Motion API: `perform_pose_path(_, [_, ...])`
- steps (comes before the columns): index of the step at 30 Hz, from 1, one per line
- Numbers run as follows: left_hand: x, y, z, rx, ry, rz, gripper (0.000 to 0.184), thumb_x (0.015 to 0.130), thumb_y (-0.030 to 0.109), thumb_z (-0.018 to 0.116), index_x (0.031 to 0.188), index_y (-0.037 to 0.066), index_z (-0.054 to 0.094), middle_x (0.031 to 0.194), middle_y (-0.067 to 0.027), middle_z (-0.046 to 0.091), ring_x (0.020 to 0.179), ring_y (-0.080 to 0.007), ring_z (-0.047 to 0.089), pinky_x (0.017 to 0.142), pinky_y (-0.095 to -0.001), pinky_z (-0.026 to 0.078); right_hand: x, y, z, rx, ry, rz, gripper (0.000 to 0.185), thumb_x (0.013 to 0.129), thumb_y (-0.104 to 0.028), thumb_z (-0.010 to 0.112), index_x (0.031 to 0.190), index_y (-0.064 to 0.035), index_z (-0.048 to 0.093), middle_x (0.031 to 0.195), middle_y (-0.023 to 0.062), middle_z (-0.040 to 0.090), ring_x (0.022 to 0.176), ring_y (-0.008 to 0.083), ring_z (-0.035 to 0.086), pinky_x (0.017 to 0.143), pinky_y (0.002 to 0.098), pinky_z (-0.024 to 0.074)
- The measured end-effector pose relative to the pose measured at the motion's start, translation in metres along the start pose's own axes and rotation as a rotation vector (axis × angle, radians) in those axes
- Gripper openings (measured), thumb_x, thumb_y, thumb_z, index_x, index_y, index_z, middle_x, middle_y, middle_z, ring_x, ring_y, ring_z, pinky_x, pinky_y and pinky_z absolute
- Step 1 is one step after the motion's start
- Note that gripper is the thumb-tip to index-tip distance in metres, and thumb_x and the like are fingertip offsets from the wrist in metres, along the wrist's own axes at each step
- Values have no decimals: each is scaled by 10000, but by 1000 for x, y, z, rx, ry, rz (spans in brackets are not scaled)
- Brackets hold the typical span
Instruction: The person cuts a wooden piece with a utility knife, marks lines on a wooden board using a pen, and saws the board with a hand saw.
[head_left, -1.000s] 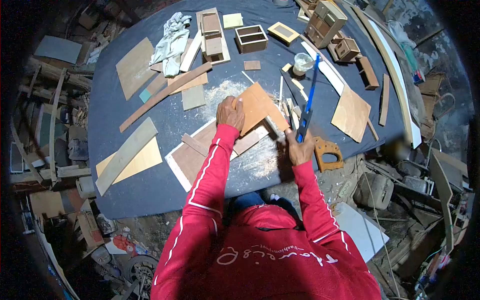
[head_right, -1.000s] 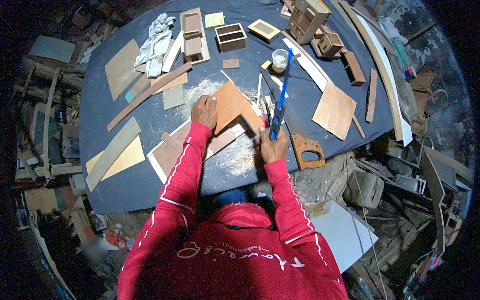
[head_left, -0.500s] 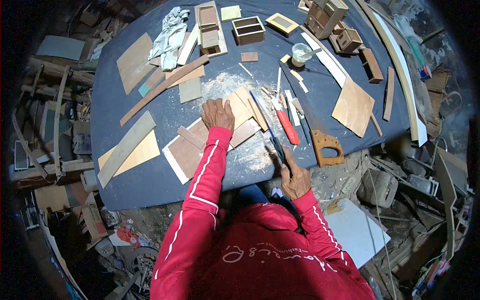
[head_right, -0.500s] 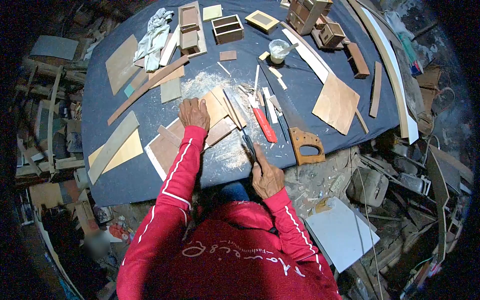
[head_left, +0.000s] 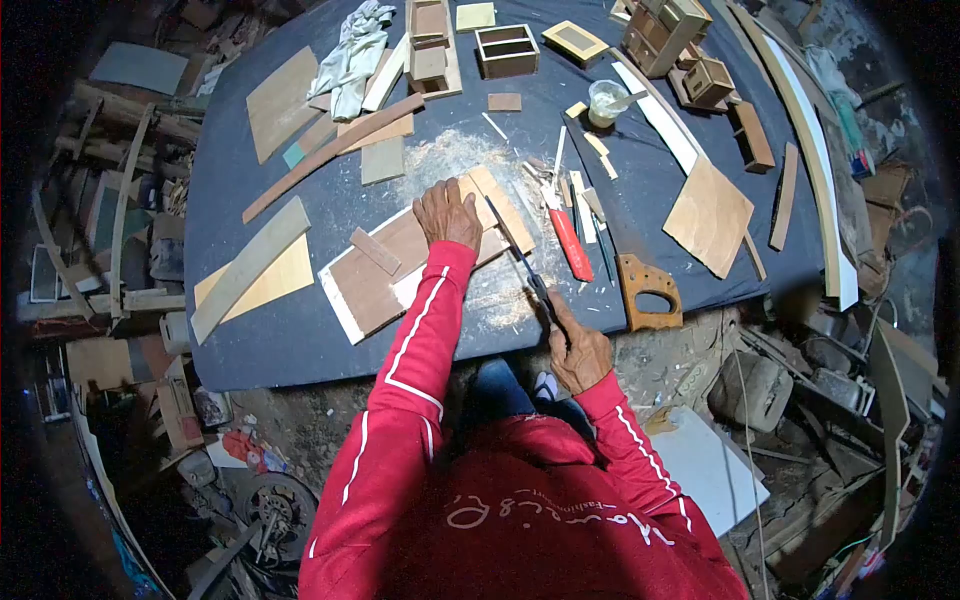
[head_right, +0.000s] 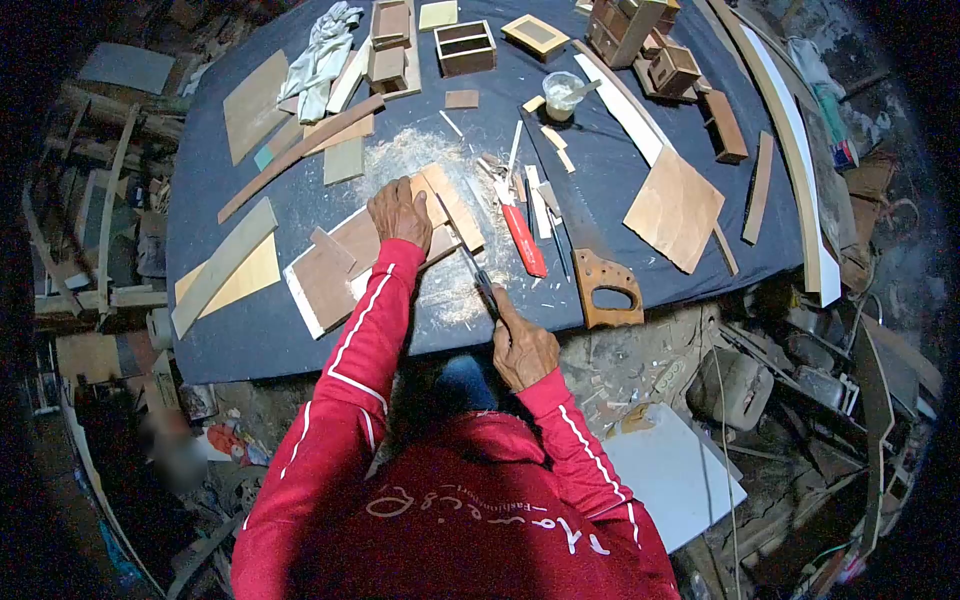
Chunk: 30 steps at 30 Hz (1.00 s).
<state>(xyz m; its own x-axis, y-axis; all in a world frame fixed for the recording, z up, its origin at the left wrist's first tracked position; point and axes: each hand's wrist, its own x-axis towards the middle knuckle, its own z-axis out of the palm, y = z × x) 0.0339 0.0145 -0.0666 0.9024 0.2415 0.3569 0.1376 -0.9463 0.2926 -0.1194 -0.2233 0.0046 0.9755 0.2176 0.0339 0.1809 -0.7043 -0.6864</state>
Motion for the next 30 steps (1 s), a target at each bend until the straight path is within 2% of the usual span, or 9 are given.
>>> perform_pose_path(1, [-2, -3, 1, -29, 58, 62, 400, 903, 254, 619, 1232, 33, 563, 1169, -149, 544, 1140, -322, 481, 1035, -502, 296, -1, 0, -1, -15, -9, 1, 591, 868, -112, 541, 1449, -197, 475, 652, 236, 608, 575, 399, 623, 579, 492, 481])
perform_pose_path(4, [-5, -1, 0, -25, 99, 64, 373, 893, 245, 629, 1193, 27, 588, 1162, -153, 529, 1146, -327, 462, 1046, -498, 295, -4, 3, 3, -56, -14, -18, 611, 864, -107, 551, 1462, -188, 457, 636, 220, 605, 565, 387, 622, 574, 489, 484])
perform_pose_path(8, [-5, 1, -3, -7, 68, 41, 362, 890, 226, 632, 1185, 20, 592, 1176, -150, 517, 1162, -330, 445, 1043, -485, 306, -6, -2, 5, -199, -30, -45, 662, 850, -102, 575, 1488, -169, 410, 650, 200, 627, 559, 374, 628, 564, 485, 498])
perform_pose_path(17, [-4, 3, -4, -20, 29, 22, 307, 896, 196, 607, 1140, 10, 593, 1058, -156, 500, 1034, -343, 462, 961, -490, 366, 47, -28, 21, -299, -161, -17, 646, 850, -102, 587, 1470, -127, 405, 627, 212, 622, 547, 378, 633, 528, 500, 496])
perform_pose_path(19, [-3, 3, -5, -40, 37, 34, 292, 911, 172, 584, 1154, 11, 602, 1075, -174, 511, 1022, -351, 461, 946, -466, 377, 58, -22, 28, -273, -101, -61, 636, 858, -115, 583, 1469, -139, 408, 611, 213, 617, 537, 381, 631, 521, 503, 494])
perform_pose_path(22, [-3, 7, -8, 11, -8, -2, 303, 916, 182, 584, 1171, 20, 605, 1085, -168, 514, 1037, -343, 464, 950, -462, 381, 62, -16, 25, -254, -89, -72, 639, 863, -147, 592, 1474, -205, 413, 596, 217, 611, 526, 381, 633, 510, 508, 497])
perform_pose_path(27, [-7, 15, -6, -16, 63, -92, 284, 929, 243, 579, 1136, 51, 607, 1114, -143, 513, 1071, -333, 466, 980, -474, 371, 62, -20, 21, -312, -75, -111, 586, 884, -157, 574, 1454, -188, 438, 583, 181, 621, 482, 333, 628, 454, 470, 468])
perform_pose_path(30, [-5, 16, -7, 0, 35, -106, 279, 939, 255, 567, 1133, 60, 609, 1132, -142, 509, 1084, -332, 463, 984, -474, 371, 44, -28, 2, -383, -73, -131, 574, 883, -158, 572, 1445, -158, 458, 565, 172, 615, 459, 310, 621, 439, 445, 458])
